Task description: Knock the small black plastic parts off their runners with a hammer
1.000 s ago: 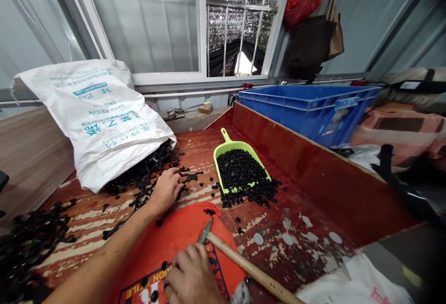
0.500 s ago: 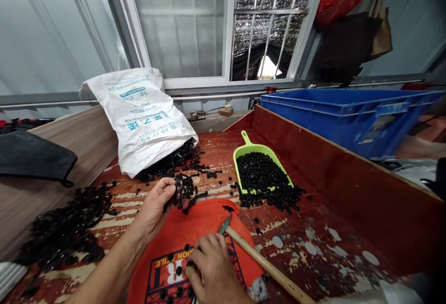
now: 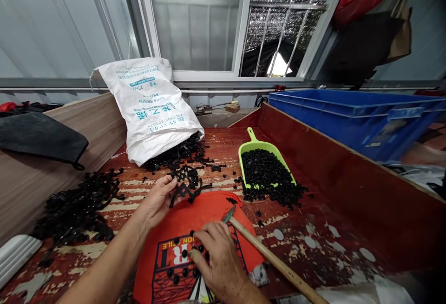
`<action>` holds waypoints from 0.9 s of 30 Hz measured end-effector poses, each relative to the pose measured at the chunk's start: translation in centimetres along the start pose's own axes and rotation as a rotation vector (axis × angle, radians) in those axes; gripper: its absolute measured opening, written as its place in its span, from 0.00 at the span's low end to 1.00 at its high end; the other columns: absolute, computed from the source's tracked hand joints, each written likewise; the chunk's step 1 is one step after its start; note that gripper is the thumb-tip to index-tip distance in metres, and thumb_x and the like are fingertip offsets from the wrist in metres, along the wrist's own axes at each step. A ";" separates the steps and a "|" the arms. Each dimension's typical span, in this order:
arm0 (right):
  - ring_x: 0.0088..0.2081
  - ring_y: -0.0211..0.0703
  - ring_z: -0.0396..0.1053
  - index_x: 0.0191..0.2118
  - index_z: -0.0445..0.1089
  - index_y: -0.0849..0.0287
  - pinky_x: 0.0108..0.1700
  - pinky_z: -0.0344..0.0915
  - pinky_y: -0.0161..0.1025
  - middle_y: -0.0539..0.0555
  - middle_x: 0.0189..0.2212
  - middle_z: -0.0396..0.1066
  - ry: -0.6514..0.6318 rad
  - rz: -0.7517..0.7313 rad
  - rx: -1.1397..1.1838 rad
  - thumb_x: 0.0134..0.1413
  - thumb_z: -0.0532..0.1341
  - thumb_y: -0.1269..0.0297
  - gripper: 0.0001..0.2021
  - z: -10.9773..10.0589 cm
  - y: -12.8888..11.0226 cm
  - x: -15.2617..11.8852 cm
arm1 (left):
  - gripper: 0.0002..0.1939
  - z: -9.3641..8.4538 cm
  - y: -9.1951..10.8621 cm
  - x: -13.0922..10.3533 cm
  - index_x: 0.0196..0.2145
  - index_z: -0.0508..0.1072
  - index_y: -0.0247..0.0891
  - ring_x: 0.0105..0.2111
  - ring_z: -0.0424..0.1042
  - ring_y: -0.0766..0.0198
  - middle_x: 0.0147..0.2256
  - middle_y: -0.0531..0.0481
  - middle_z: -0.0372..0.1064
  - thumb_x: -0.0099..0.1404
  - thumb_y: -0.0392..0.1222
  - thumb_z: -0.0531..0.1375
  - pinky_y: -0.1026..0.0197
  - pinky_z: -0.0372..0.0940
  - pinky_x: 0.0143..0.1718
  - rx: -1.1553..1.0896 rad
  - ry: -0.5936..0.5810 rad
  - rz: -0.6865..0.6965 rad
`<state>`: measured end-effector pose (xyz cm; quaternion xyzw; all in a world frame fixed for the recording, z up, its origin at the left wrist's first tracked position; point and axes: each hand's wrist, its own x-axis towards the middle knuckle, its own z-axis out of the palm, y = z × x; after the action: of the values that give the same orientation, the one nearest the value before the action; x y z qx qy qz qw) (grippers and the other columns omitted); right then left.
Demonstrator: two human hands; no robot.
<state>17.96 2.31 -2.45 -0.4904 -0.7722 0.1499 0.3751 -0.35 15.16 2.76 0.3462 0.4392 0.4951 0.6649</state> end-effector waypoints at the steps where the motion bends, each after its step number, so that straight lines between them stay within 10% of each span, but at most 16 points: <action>1: 0.42 0.49 0.62 0.45 0.70 0.56 0.50 0.56 0.50 0.55 0.39 0.67 0.027 -0.011 0.021 0.58 0.62 0.67 0.09 -0.2 0.1 0.0 | 0.15 0.0 0.0 -0.2 0.31 0.66 0.39 0.26 0.74 0.67 0.27 0.56 0.72 0.55 0.42 0.70 0.64 0.72 0.28 0.004 0.010 -0.005; 9: 0.44 0.45 0.67 0.51 0.69 0.55 0.47 0.63 0.42 0.56 0.43 0.70 0.186 0.033 0.234 0.63 0.54 0.71 0.14 -2.1 0.1 1.2 | 0.17 0.5 -0.1 -5.8 0.35 0.67 0.41 0.28 0.71 0.68 0.31 0.56 0.71 0.54 0.41 0.71 0.62 0.73 0.32 -0.010 0.017 0.006; 12: 0.40 0.42 0.69 0.56 0.66 0.54 0.45 0.66 0.38 0.54 0.42 0.71 0.096 0.109 0.310 0.56 0.61 0.71 0.21 -3.1 -1.5 2.4 | 0.18 1.3 -1.0 -9.4 0.39 0.69 0.43 0.28 0.71 0.68 0.33 0.56 0.72 0.53 0.42 0.72 0.65 0.71 0.31 -0.031 0.038 -0.020; 17: 0.32 0.36 0.69 0.35 0.74 0.55 0.38 0.64 0.32 0.47 0.29 0.71 -0.132 0.074 0.422 0.54 0.62 0.75 0.07 -3.8 -4.4 2.3 | 0.15 1.2 -2.7 -14.1 0.35 0.71 0.42 0.29 0.68 0.69 0.31 0.57 0.68 0.53 0.44 0.72 0.71 0.67 0.30 -0.036 0.128 0.013; 27: 0.34 0.37 0.69 0.53 0.64 0.55 0.39 0.66 0.33 0.49 0.35 0.71 -0.235 0.073 0.440 0.53 0.55 0.76 0.21 -3.5 -5.2 0.6 | 0.17 -0.2 -2.8 -17.5 0.34 0.69 0.43 0.25 0.70 0.64 0.30 0.54 0.69 0.51 0.46 0.72 0.62 0.70 0.25 -0.027 0.146 -0.100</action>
<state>17.04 -0.12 3.26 -0.4039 -0.7410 0.3839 0.3747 -1.72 -2.47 4.40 0.2778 0.4965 0.4912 0.6596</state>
